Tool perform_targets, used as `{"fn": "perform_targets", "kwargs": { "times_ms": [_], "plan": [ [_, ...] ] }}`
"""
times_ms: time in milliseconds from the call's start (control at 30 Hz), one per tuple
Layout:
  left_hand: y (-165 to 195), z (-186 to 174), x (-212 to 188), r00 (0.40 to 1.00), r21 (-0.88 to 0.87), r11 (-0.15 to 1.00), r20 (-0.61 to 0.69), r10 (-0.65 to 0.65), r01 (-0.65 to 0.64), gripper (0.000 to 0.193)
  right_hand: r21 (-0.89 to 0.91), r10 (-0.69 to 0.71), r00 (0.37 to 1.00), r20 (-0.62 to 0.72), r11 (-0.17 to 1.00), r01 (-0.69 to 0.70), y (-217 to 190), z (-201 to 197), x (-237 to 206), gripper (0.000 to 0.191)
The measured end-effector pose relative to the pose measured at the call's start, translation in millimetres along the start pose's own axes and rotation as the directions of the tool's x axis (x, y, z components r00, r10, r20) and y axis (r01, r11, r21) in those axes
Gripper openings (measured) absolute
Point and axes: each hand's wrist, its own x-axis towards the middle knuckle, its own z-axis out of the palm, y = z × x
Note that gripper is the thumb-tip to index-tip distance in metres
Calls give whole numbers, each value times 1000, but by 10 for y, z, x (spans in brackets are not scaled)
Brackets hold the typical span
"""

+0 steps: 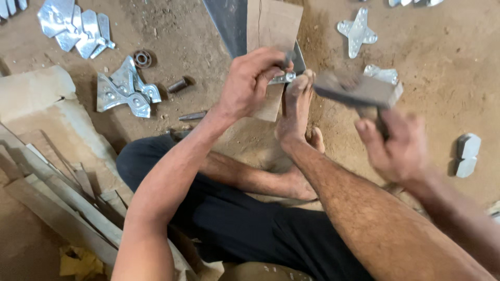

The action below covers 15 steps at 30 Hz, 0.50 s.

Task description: The person sits on the ground and rivets galvanized metal bracket plates. They place a rivet through aligned holes in a plate, hold a punch against the rivet, and hammer it to set it, working on a steel plate over a wooden block, then set finished plates aside and pick up the next one.

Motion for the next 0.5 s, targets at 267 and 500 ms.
{"fn": "perform_targets", "kwargs": {
  "times_ms": [267,500],
  "plan": [
    [141,-146,542,955,289,935,154,-255,203,17,-318,-54,962,-266,947,-35,837,1020,-88,28],
    [11,331,788,765,721,673,523,-376,-162,50,230,-32,968,-249,969,92,276,753,534,19]
  ]
}}
